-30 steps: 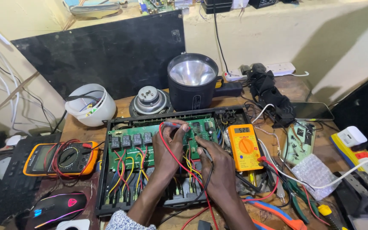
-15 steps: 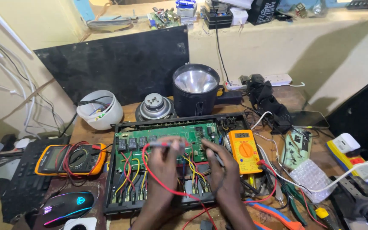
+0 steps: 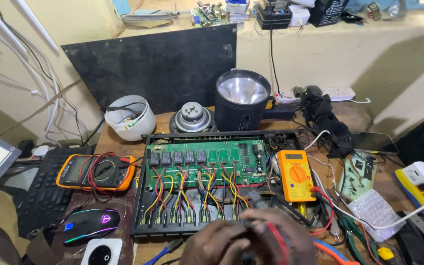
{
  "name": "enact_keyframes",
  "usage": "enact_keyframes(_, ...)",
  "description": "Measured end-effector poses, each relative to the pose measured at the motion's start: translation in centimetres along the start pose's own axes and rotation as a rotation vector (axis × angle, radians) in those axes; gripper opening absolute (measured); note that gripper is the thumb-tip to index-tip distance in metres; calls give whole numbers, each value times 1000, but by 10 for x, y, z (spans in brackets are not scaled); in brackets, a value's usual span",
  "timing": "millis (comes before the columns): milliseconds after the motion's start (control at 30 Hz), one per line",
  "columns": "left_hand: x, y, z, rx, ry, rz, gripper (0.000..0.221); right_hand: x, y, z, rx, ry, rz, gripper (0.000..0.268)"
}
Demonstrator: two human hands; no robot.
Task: Inspecting and repairing a circuit board within an electronic device using a soldering iron and a multimeter to test connections.
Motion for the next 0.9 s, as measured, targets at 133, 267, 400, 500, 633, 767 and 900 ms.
enact_keyframes(133, 46, -1, 16, 28, 174, 242, 25, -7, -11, 75, -76, 449, -51, 52)
enact_keyframes(267, 75, -32, 48, 24, 70, 386, 30, 18, -30, 112, -217, 828, 94, 29)
enact_keyframes(400, 122, -51, 58, 45, -100, 330, 22, -36, -33, 162, -182, 1274, 11, 42)
enact_keyframes(500, 157, -65, 56, 144, -212, 362, 37, -68, -29, 177, -105, 1291, -77, 52)
enact_keyframes(633, 202, -63, 38, 359, -336, 396, 64, -95, -23, 178, 20, 1181, -190, 67)
enact_keyframes(767, 213, -56, 30, 431, -422, 385, 69, -81, -16, 166, 57, 1172, -395, 84)
enact_keyframes(900, 207, -61, 40, 304, -379, 380, 65, -86, -11, 171, 33, 1127, -378, 70)
Point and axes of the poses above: each hand's wrist, its own y-axis away from the middle knuckle, its own z-axis out of the back of the hand, x = y × z, the point moved 10 cm from there along -y, towards the middle knuckle, and after that the axes turned 4 degrees about -x, right-handed, at the moved point
